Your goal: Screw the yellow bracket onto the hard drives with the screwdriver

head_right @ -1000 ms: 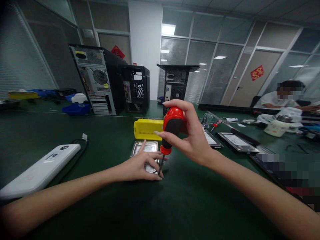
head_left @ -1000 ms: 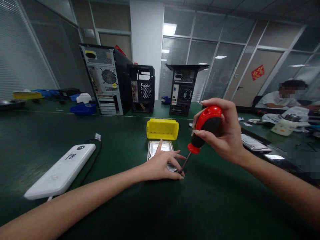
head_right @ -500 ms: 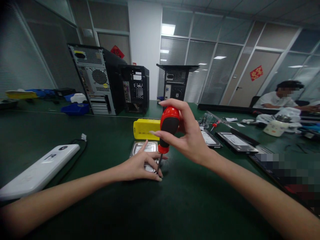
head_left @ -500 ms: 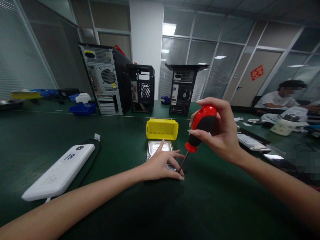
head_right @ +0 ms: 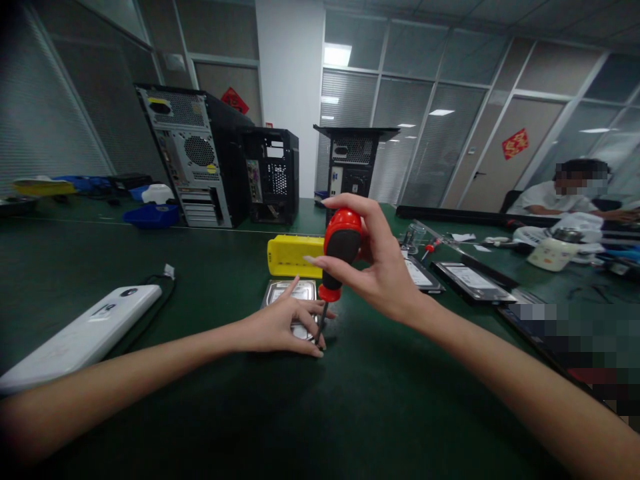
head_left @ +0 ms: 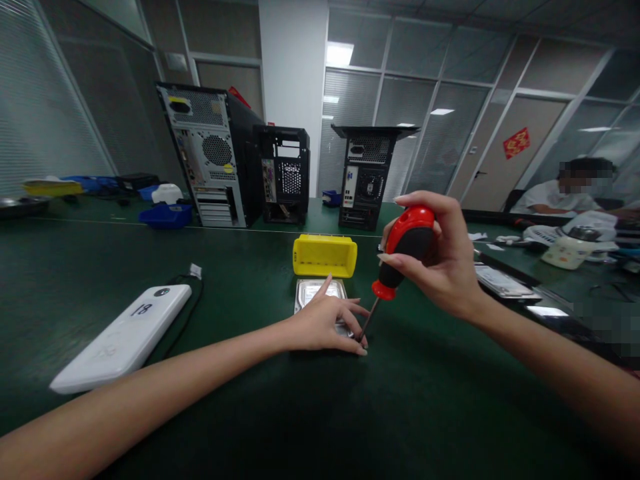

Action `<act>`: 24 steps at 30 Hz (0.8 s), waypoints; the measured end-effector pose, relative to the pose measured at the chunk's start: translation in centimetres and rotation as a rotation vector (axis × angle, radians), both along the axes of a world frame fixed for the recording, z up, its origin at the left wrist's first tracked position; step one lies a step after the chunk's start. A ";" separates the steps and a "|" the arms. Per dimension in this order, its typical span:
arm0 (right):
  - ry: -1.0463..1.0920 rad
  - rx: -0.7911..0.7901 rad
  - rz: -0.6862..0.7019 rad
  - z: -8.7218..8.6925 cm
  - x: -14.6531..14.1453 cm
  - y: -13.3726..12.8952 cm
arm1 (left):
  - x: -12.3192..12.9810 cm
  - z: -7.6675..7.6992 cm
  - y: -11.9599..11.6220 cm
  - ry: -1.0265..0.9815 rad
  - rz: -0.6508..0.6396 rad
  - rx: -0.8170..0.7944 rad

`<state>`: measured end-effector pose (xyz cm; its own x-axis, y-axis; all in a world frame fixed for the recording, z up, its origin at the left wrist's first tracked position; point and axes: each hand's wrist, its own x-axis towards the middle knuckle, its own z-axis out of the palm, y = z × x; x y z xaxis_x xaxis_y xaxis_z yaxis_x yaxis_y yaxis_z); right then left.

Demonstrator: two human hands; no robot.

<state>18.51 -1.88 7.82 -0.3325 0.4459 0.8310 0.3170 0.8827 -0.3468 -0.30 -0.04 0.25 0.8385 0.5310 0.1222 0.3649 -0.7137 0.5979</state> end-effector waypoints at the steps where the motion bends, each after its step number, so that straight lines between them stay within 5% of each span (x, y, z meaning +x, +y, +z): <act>1: -0.004 0.003 0.000 0.0 0.0 0.0 | 0.0 0.2 0.0 0.005 -0.005 0.010; 24: 0.013 0.023 -0.006 0.0 0.3 0.0 | -0.2 0.6 0.0 -0.008 -0.031 0.062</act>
